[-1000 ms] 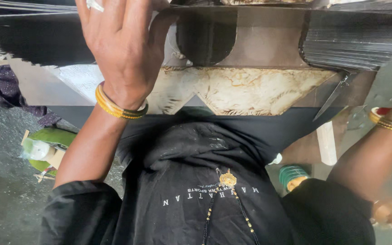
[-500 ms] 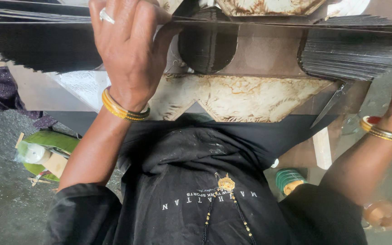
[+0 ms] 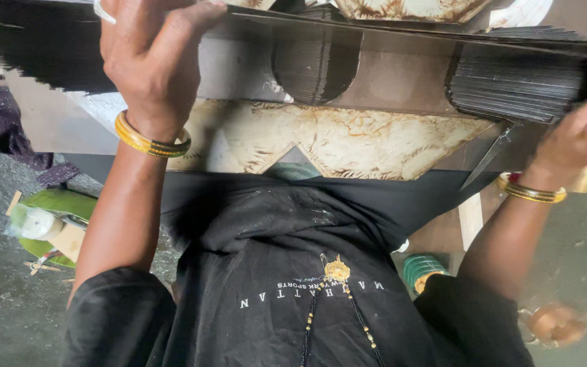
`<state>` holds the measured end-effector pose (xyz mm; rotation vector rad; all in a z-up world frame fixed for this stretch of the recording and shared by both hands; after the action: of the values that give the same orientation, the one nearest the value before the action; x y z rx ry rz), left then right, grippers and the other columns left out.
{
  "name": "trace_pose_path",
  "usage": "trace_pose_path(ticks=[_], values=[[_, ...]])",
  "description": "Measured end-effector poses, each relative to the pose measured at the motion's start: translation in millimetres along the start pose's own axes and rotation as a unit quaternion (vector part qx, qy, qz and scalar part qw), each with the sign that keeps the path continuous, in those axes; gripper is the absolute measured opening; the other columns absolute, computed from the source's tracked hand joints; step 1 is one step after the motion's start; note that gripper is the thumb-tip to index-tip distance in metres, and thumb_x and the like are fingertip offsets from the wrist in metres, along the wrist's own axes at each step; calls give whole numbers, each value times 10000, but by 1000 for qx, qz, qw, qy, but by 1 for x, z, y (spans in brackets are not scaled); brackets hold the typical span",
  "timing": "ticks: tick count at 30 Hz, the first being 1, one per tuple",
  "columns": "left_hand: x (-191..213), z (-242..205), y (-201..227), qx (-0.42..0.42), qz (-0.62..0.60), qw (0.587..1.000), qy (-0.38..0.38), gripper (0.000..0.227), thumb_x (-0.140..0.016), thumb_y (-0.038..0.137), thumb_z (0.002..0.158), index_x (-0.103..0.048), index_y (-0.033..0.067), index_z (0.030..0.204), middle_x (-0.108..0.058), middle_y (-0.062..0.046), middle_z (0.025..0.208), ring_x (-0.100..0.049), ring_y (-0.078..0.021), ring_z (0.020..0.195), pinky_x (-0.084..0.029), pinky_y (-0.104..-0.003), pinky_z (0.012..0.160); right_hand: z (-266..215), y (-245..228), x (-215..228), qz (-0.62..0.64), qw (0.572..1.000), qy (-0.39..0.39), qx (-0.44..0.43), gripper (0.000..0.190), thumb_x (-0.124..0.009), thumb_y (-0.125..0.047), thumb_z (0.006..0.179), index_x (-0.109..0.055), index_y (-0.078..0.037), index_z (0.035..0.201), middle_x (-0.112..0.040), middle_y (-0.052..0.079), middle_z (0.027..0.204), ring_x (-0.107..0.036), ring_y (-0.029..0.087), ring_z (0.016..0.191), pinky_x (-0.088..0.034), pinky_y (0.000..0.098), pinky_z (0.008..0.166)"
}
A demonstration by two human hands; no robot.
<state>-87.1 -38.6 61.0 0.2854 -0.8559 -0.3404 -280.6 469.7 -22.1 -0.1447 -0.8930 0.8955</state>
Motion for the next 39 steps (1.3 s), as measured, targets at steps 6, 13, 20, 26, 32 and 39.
trace_pose_path(ticks=[6,13,20,26,32,39], values=[[2,-20,-20,-80,114,990,14,211,-757,40,873,-773,103,1073,-634,-21,1010,-589,-248,986,-376,-419,1011,15,-68,-26,-66,991,-31,116,98,-773,189,1058,-766,93,1075,-540,136,1062,-612,280,1010,-552,410,824],[-3,-33,-26,-147,155,977,25,244,-765,-13,905,-766,73,1133,-682,4,1052,-621,-187,1075,-350,-420,1052,19,-91,-31,-113,981,-15,159,162,-777,209,1036,-701,68,1015,-556,110,1069,-590,295,1040,-535,410,856],[-5,-49,-10,-102,196,975,-4,353,-770,23,973,-704,106,1309,-619,-30,1248,-585,-205,1220,-339,-451,1052,22,-125,-26,-142,979,-78,125,307,-675,99,1015,-699,81,1320,-537,159,1215,-550,318,1210,-466,465,1045],[-34,-92,47,10,-24,960,-279,943,-853,488,788,-471,61,1537,-450,-187,1472,-395,-394,1388,-253,-573,1158,-41,-230,-85,3,933,-358,41,616,-809,-184,954,-534,3,1472,-483,187,1436,-475,401,1352,-380,527,1176],[-38,-94,55,73,-25,947,-312,1078,-901,416,640,-425,-40,1493,-459,-221,1406,-397,-395,1361,-251,-580,1172,-41,-276,-107,-8,897,-440,40,908,-903,-322,737,-470,60,1437,-459,253,1364,-446,454,1258,-376,538,1093],[-36,-93,53,86,-48,948,-303,1062,-923,405,633,-437,-14,1480,-463,-205,1397,-409,-389,1345,-248,-573,1159,-37,-278,-110,-12,893,-449,21,879,-935,-316,732,-541,77,1413,-494,216,1363,-470,406,1259,-435,480,1067]])
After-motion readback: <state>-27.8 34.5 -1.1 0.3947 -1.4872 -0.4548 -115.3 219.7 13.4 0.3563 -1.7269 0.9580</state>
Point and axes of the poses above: each hand's wrist, its own z-axis towards the middle knuckle, its own x-axis out of the back of the hand, y = z × x, the point moved 4 cm from there along z, towards the middle knuckle
